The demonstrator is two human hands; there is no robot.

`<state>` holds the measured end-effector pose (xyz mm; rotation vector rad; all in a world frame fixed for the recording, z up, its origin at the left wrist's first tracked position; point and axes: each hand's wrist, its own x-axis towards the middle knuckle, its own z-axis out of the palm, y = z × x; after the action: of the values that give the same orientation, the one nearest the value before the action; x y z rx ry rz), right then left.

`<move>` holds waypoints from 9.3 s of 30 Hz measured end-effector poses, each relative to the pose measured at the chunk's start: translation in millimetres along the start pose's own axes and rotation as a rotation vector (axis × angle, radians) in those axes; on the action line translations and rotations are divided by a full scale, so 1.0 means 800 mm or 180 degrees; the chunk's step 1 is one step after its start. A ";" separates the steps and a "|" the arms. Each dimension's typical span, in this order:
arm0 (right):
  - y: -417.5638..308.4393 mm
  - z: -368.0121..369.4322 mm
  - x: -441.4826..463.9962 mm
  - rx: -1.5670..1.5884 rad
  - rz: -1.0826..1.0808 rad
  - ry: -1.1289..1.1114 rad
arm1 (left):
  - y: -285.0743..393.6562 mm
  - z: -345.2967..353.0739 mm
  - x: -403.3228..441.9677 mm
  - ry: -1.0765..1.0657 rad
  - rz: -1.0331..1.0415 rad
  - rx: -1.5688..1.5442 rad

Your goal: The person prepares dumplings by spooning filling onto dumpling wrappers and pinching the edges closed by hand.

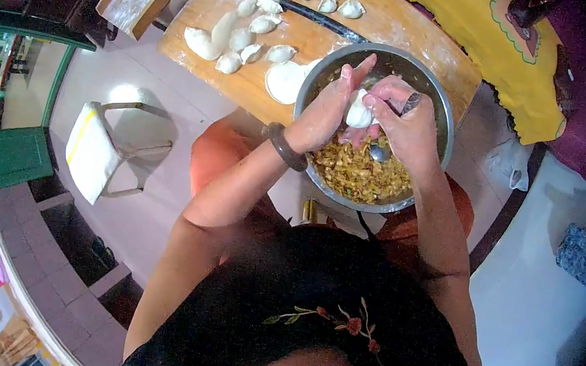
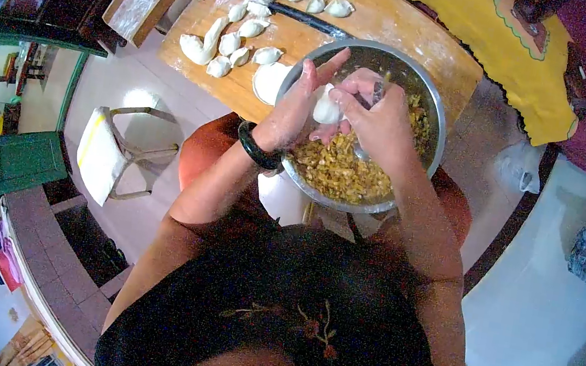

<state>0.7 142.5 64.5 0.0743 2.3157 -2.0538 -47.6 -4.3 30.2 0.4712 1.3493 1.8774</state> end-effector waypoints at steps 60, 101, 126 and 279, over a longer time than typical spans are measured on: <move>0.039 -0.034 -0.048 0.0564 -0.0070 0.0856 | -0.075 -0.129 -0.019 0.1698 0.0245 0.5338; 0.050 -0.043 -0.059 0.0599 -0.0043 0.1209 | -0.064 -0.136 0.033 0.2399 -0.0548 0.4390; 0.032 -0.048 -0.096 -0.1477 -0.0461 0.1028 | -0.011 -0.113 -0.061 0.1504 0.1222 -0.2160; 0.094 -0.101 -0.088 -0.0452 -0.0456 0.1350 | -0.071 0.025 -0.083 0.1097 -0.0534 -0.2687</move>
<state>75.4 231.4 4.5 0.3848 2.7805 -2.0981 29.3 -33.3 -5.3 -0.3945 0.6403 2.2214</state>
